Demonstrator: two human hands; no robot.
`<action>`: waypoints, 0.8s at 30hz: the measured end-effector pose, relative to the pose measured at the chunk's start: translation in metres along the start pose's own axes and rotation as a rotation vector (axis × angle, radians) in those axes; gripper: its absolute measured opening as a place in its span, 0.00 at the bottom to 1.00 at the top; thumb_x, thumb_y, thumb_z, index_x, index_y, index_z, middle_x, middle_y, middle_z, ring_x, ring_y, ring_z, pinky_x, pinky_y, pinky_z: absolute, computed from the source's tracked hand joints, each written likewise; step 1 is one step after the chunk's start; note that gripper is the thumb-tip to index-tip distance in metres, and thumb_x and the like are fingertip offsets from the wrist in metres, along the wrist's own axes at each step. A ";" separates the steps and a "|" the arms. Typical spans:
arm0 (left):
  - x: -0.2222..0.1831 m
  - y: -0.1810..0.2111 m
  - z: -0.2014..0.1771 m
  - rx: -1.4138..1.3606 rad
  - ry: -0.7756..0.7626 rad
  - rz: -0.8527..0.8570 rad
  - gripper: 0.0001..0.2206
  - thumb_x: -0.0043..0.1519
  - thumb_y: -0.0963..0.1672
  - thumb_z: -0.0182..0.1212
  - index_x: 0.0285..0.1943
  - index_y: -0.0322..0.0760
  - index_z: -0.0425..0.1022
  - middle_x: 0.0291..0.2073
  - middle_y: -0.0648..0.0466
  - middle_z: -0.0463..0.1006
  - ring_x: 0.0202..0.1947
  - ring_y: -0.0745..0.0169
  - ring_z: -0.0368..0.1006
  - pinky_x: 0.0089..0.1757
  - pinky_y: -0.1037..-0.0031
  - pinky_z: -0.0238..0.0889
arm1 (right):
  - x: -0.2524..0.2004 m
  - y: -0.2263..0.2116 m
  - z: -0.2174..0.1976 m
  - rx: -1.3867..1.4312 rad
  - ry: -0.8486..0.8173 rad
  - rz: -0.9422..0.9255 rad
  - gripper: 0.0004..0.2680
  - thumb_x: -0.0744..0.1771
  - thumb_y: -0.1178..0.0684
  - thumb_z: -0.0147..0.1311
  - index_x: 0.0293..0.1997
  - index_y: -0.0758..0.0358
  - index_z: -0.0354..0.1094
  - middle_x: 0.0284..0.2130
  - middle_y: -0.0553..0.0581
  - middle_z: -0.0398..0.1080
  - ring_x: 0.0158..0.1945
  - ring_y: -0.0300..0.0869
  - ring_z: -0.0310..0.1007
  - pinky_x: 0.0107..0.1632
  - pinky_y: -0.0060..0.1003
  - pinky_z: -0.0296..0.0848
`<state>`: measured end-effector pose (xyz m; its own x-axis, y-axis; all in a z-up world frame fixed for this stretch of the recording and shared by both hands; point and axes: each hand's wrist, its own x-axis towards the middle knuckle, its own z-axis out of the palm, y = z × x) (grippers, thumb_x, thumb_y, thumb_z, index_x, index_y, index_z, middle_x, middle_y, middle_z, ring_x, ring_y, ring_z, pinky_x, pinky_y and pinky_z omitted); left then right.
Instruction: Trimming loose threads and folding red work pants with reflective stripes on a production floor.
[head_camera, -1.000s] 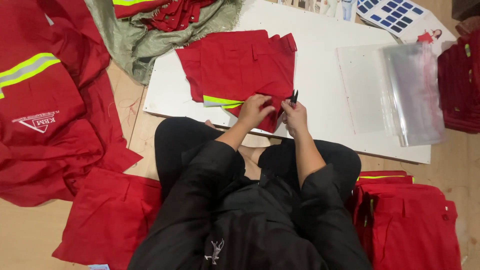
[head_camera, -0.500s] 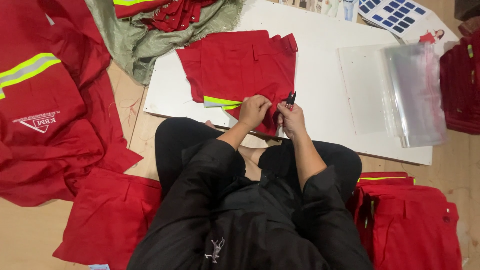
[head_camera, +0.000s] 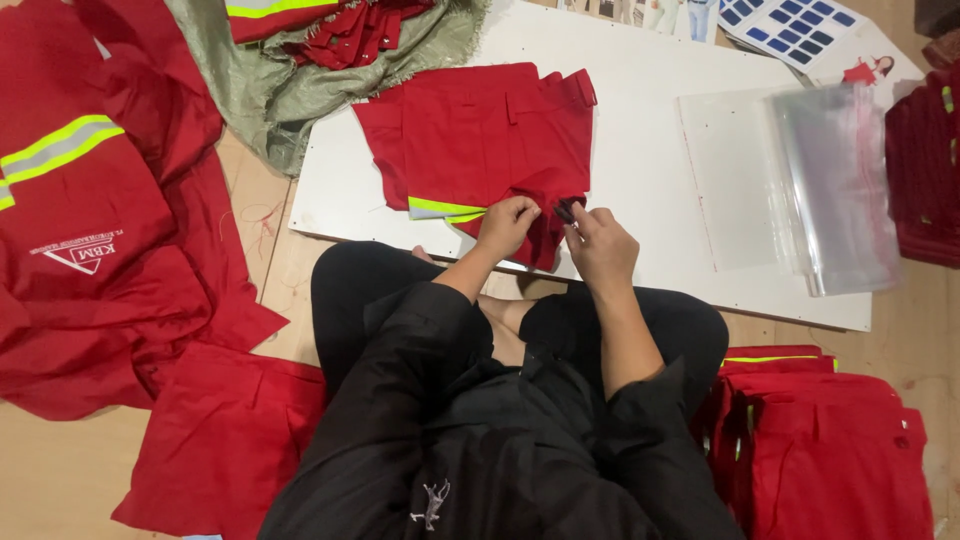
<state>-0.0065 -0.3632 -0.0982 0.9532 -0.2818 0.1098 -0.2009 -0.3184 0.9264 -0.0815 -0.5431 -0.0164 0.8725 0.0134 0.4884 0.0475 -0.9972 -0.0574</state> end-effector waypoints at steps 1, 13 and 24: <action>0.001 -0.002 0.001 -0.001 0.001 -0.001 0.05 0.63 0.46 0.62 0.43 0.47 0.82 0.35 0.50 0.83 0.45 0.46 0.79 0.47 0.61 0.71 | 0.001 -0.002 -0.002 0.000 -0.001 -0.001 0.14 0.62 0.43 0.67 0.52 0.39 0.77 0.30 0.40 0.69 0.28 0.37 0.75 0.31 0.30 0.73; 0.000 0.006 -0.003 0.056 -0.010 -0.020 0.05 0.62 0.47 0.63 0.42 0.49 0.82 0.34 0.51 0.84 0.43 0.46 0.80 0.45 0.59 0.72 | 0.002 -0.024 0.003 -0.086 -0.028 -0.110 0.09 0.63 0.49 0.58 0.46 0.45 0.79 0.28 0.47 0.68 0.25 0.43 0.73 0.29 0.34 0.71; 0.009 -0.004 -0.006 0.000 0.118 0.052 0.04 0.64 0.44 0.60 0.42 0.50 0.81 0.34 0.55 0.83 0.43 0.53 0.80 0.48 0.64 0.70 | -0.002 -0.005 0.017 0.118 -0.170 0.206 0.06 0.65 0.48 0.62 0.44 0.46 0.79 0.30 0.48 0.72 0.33 0.49 0.78 0.36 0.42 0.76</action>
<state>0.0040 -0.3589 -0.0984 0.9613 -0.1899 0.1994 -0.2509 -0.3059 0.9184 -0.0756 -0.5365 -0.0319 0.9383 -0.1668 0.3031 -0.0920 -0.9648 -0.2463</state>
